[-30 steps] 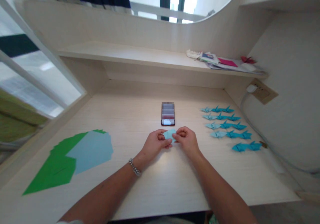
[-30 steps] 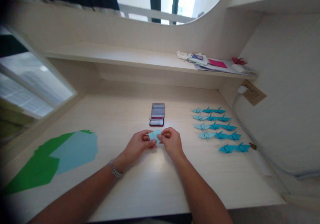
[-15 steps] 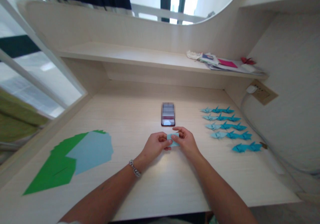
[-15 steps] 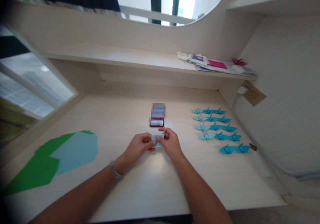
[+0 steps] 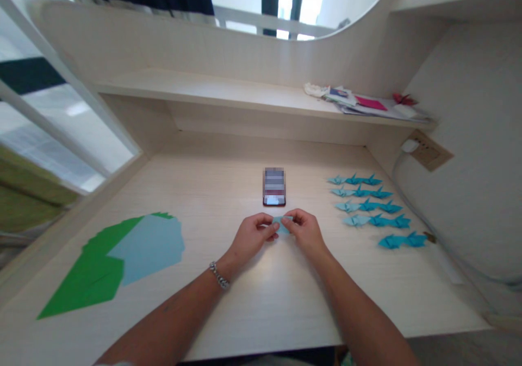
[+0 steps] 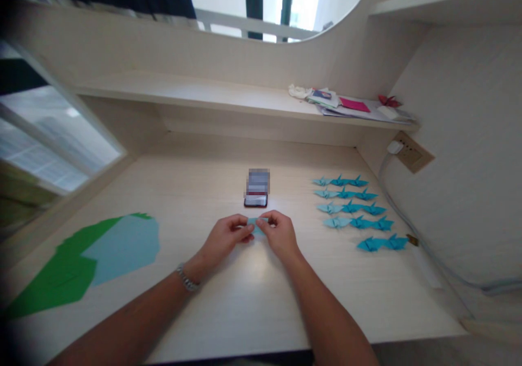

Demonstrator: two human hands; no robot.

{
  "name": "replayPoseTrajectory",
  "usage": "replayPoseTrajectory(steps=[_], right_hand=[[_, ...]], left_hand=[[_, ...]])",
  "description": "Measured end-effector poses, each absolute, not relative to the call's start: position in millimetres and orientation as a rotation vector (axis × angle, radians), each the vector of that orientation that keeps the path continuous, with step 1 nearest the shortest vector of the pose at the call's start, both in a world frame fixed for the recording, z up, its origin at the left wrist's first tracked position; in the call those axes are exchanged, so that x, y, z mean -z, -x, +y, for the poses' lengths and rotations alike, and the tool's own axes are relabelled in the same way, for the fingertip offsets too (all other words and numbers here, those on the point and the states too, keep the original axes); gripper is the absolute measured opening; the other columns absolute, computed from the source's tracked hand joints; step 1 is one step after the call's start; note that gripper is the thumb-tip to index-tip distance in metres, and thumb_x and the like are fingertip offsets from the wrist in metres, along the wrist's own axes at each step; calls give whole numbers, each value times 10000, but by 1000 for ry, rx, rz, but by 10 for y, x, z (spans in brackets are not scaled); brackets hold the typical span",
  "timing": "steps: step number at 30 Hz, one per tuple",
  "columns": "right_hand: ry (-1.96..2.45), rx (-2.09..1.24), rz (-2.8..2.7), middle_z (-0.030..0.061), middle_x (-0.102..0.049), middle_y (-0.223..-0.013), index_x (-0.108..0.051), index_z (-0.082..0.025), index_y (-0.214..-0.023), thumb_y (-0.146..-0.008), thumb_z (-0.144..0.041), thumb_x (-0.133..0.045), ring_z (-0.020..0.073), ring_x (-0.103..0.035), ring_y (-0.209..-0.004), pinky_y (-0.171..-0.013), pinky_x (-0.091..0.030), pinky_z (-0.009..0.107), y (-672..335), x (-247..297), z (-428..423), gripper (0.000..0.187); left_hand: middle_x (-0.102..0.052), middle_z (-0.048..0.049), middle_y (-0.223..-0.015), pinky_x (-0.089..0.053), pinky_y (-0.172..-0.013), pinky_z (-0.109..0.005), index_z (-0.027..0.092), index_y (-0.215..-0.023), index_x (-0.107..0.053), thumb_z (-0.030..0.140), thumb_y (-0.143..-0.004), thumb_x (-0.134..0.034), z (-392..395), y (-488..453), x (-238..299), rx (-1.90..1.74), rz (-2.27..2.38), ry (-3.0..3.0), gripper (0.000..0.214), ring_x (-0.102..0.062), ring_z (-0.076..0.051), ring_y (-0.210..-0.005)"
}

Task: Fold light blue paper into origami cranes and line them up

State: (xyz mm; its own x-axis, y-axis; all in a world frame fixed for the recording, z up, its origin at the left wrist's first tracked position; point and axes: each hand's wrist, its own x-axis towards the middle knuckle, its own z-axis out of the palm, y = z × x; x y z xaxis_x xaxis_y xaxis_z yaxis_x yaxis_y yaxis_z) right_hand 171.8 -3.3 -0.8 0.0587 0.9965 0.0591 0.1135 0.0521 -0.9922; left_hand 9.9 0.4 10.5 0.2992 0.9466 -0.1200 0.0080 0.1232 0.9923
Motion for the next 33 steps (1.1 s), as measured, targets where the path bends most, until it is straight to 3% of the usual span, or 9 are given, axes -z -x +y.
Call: replayPoseTrajectory(steps=[3, 8, 12, 19, 24, 33], right_hand=[[1256, -1014, -1279, 27, -657, -712, -667, -164, -755, -684, -339, -685, 149, -564, -644, -603, -439, 255, -1752, -19, -20, 190], [1319, -933, -1436, 25, -678, -738, -702, -190, -830, -698, -269, -669, 143, -563, -598, -568, -448, 255, -1755, -77, -66, 157], [1234, -943, -1372, 37, -705, -836, -716, -207, -865, -698, -225, -660, 170, -626, -707, -682, -502, 294, -1699, -57, -95, 177], [1179, -1018, -1193, 48, -721, -914, -732, -209, -834, -658, -228, -710, 214, -658, -856, -811, -508, 355, -1688, -62, -62, 178], [1133, -1124, -1165, 58, -723, -909, -735, -200, -823, -634, -231, -738, 218, -664, -842, -808, -511, 357, -1664, -86, -74, 192], [1103, -1148, -1153, 54, -726, -872, -731, -197, -819, -645, -229, -732, 207, -667, -799, -783, -518, 352, -1652, -79, -79, 177]], left_hand=[[-664, -47, -724, -505, -601, -265, 121, -794, -644, 268, -684, -701, 16, -91, -112, -911, 1040, -1252, 192, -632, -149, -613], [-670, -43, -666, -493, -602, -267, 132, -802, -669, 255, -693, -693, 46, -39, -133, -1047, 1168, -1346, 166, -632, -163, -625], [-690, -44, -751, -479, -652, -254, 151, -799, -698, 247, -678, -711, 52, -13, -137, -1157, 1185, -1460, 155, -620, -151, -687], [-628, 2, -599, -475, -523, -239, 142, -961, -662, 307, -698, -711, 32, -34, -180, -1096, 1033, -1282, 314, -581, -124, -525], [-682, -45, -706, -532, -633, -298, 128, -956, -630, 282, -704, -714, 5, -72, -173, -1077, 937, -1117, 308, -649, -162, -642], [-684, -50, -751, -519, -624, -266, 138, -945, -638, 256, -701, -714, 1, -73, -203, -1071, 916, -1136, 282, -642, -148, -665]])
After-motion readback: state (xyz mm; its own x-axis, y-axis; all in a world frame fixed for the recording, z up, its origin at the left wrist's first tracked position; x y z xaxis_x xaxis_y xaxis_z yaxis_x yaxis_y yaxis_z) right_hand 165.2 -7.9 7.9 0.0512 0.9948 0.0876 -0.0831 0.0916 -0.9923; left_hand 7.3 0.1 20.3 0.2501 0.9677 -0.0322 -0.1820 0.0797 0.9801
